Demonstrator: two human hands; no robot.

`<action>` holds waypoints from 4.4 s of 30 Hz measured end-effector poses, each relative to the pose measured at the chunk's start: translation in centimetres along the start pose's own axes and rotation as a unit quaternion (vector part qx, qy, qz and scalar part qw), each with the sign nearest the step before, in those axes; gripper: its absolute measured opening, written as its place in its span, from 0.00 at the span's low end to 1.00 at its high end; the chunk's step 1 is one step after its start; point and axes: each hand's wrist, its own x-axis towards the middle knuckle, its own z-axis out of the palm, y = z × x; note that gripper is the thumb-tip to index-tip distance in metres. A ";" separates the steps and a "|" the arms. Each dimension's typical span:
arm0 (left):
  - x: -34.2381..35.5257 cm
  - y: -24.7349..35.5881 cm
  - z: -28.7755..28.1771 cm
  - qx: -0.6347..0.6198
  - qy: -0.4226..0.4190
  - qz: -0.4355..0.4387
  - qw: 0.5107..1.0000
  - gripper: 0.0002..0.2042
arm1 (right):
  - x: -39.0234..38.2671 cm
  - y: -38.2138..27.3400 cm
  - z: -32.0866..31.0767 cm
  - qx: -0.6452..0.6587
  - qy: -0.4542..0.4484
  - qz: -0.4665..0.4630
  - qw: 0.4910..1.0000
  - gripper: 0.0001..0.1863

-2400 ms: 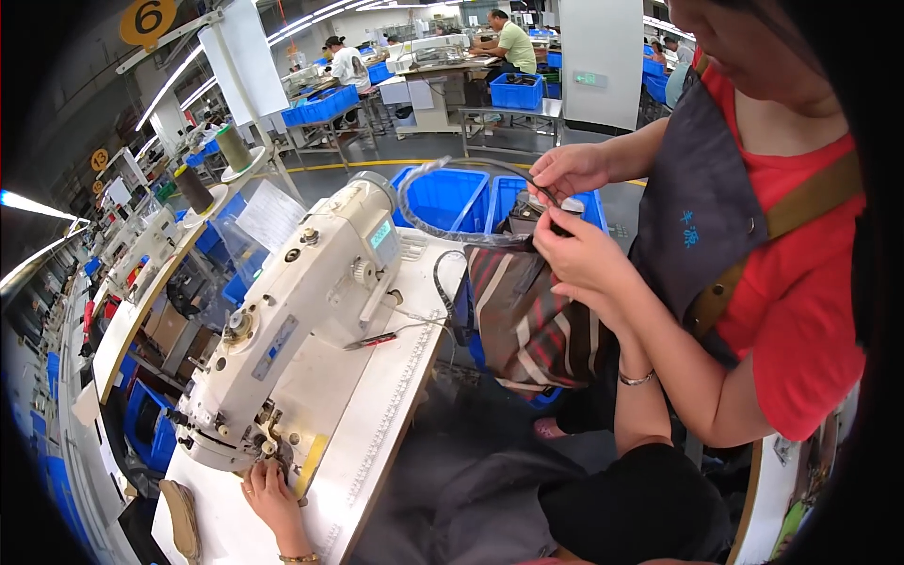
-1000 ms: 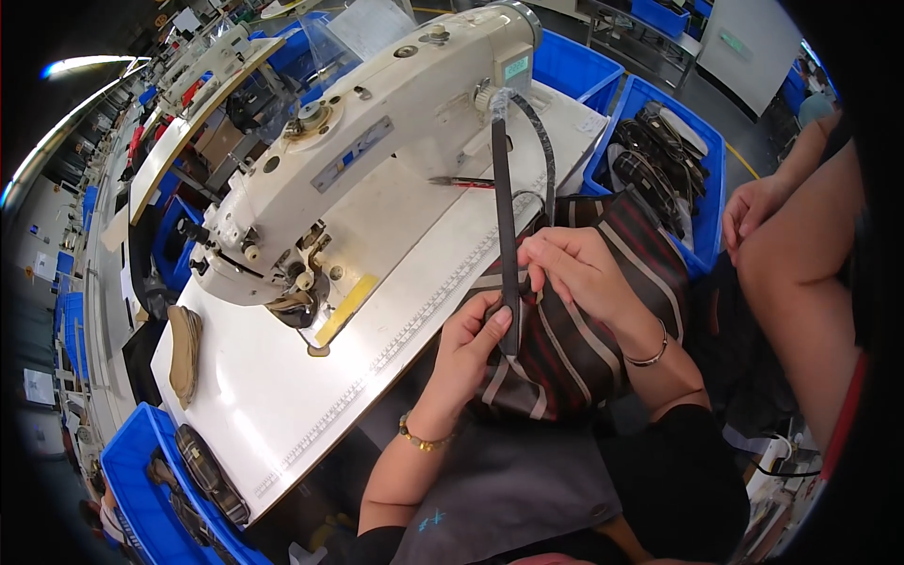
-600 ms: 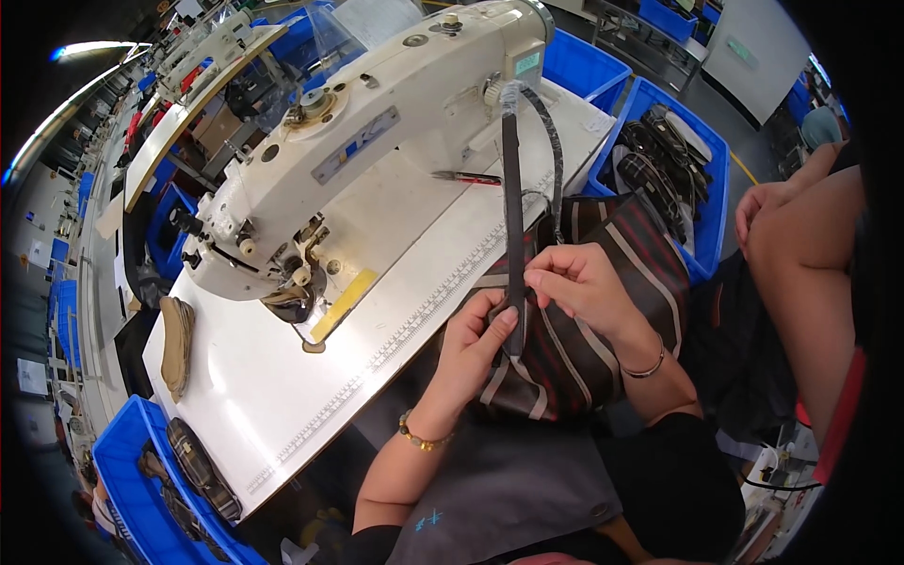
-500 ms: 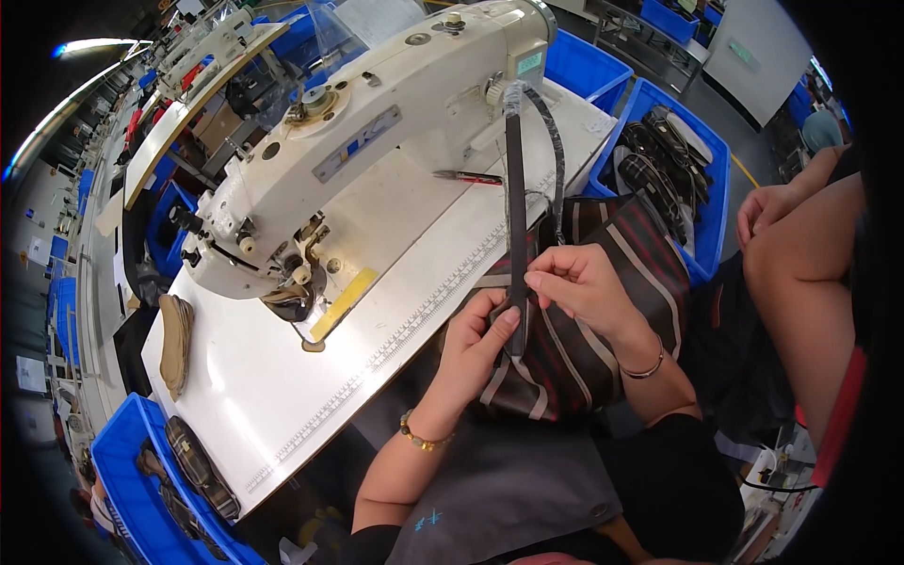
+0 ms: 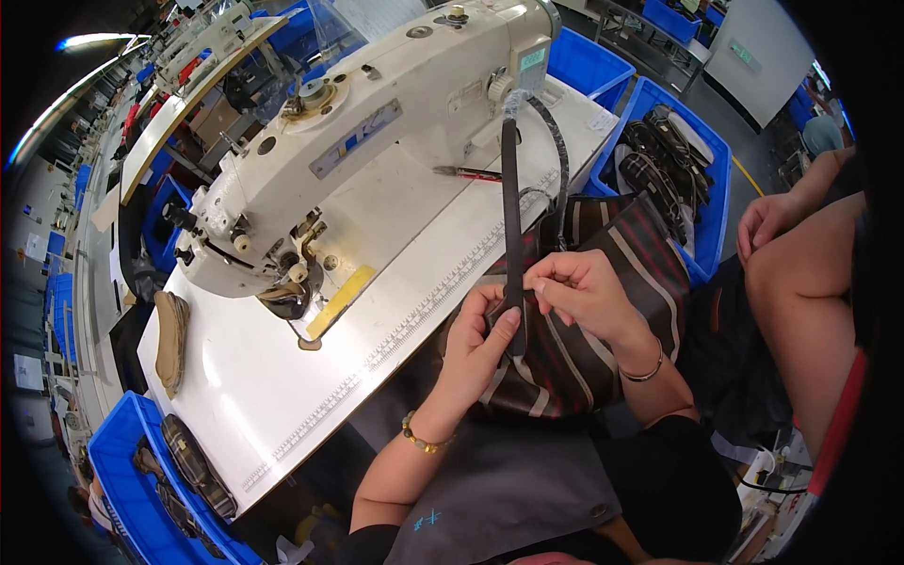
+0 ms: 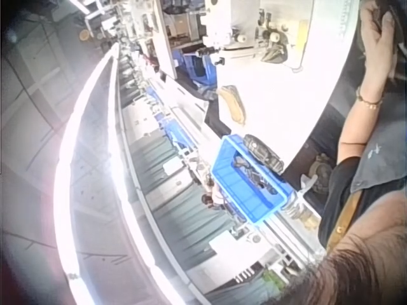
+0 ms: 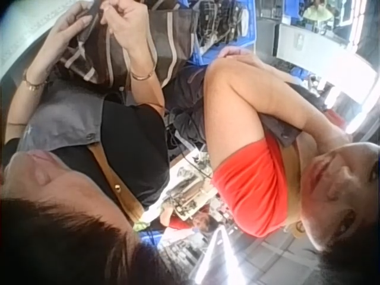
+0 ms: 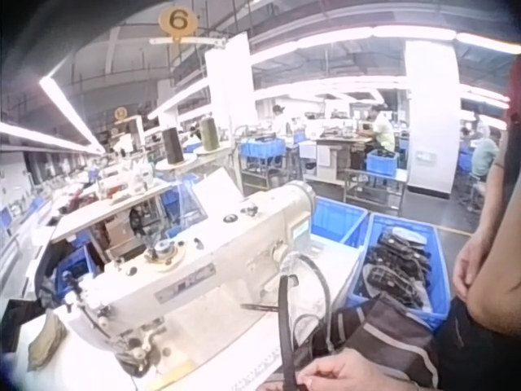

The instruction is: Sewing and trimming the edge of a bag strap at a sewing station.

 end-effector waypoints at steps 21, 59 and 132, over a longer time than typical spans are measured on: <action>0.2 -0.8 -0.6 0.049 -0.003 0.027 0.998 0.15 | -0.1 0.0 1.1 -0.113 0.064 -0.046 0.990 0.06; -0.3 -0.6 -1.1 -0.041 -0.025 -0.051 0.998 0.14 | -0.3 0.9 0.9 -0.058 0.044 -0.059 0.996 0.04; -11.7 11.6 -1.3 0.246 -0.075 0.015 0.966 0.15 | -6.9 8.8 0.7 -0.418 -0.279 -0.025 0.864 0.47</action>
